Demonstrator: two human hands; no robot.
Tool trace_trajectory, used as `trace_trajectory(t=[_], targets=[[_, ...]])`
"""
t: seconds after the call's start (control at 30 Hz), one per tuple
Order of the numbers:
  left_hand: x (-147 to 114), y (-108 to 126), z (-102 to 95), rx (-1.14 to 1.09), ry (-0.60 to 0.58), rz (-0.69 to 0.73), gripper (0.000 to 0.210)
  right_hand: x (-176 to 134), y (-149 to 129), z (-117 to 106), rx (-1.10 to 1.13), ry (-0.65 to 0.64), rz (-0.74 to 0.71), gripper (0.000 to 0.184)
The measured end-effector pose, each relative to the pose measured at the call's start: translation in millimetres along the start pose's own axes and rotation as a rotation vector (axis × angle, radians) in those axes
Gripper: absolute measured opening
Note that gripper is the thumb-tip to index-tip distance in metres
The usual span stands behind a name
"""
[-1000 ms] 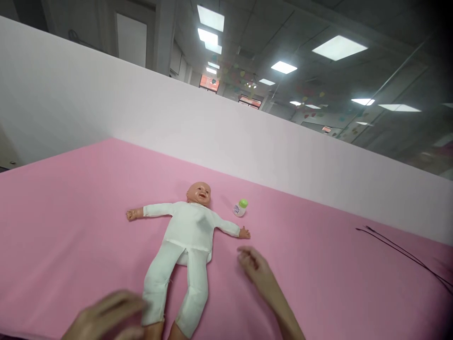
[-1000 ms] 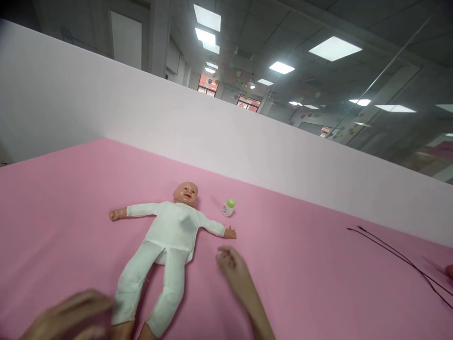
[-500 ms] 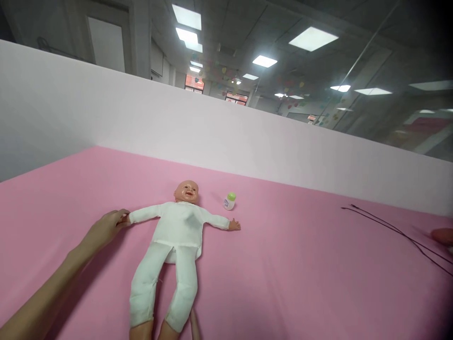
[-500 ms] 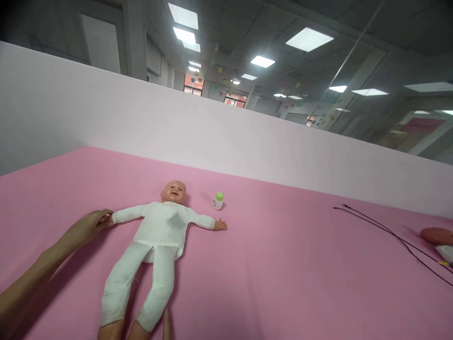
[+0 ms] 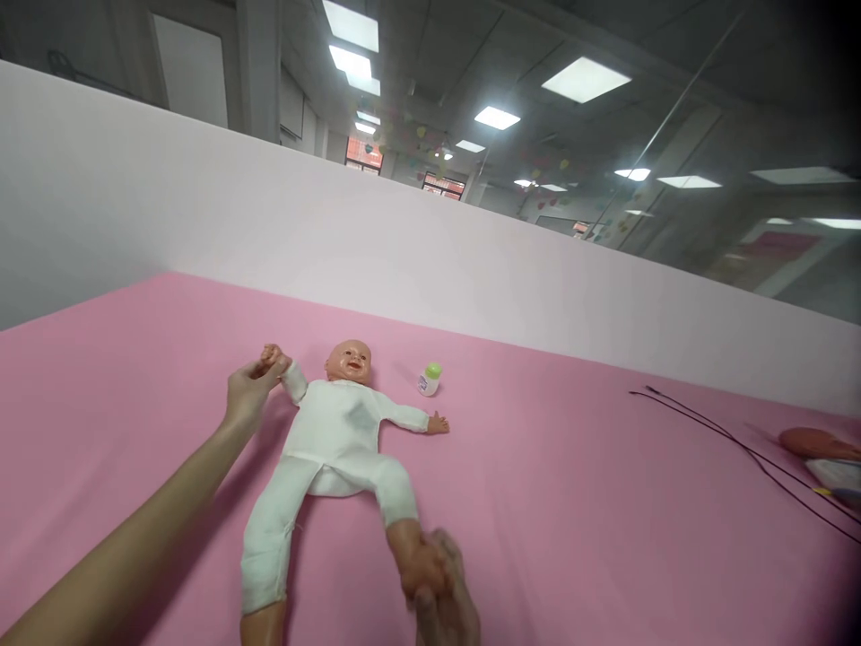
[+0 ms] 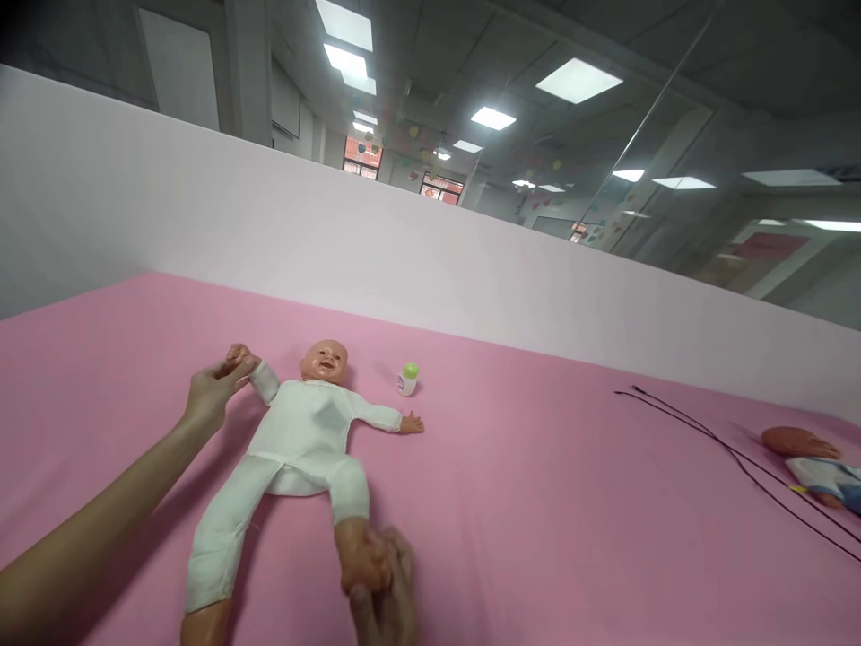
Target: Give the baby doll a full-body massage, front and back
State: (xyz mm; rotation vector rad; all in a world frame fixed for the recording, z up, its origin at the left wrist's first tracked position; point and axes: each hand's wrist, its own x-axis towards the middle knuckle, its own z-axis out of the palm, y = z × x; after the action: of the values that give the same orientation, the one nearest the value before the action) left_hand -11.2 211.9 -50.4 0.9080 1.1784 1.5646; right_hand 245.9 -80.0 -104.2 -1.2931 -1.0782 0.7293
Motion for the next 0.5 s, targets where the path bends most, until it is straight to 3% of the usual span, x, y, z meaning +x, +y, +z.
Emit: trace_trajectory(t=[0.07,0.1,0.2,0.27,0.37,0.5], targets=[[-11.7,0.6,16.4,0.093,-0.082,0.113,0.039,32.6,-16.7,6.2,-0.009,0.037,-0.019,0.052],[-18.9,0.4,22.9,0.157,-0.145,0.162,0.038,51.0,-26.1,12.9,-0.016,-0.01,-0.018,0.051],[-40.4,-4.6,33.8,0.461,-0.331,0.288,0.035,106.9,-45.0,43.7,0.016,-0.346,-0.007,0.058],[-48.6,-9.1,33.9,0.639,-0.368,0.344,0.036,136.6,-46.2,63.3,0.01,-0.421,-0.01,0.059],[-42.8,-10.2,24.6,0.609,-0.33,0.344,0.035,154.9,-42.9,68.4,0.082,-0.374,0.025,0.065],[-9.4,-1.4,-5.3,0.25,-0.125,0.14,0.044,121.0,-46.1,24.6,0.106,-0.397,0.027,0.053]])
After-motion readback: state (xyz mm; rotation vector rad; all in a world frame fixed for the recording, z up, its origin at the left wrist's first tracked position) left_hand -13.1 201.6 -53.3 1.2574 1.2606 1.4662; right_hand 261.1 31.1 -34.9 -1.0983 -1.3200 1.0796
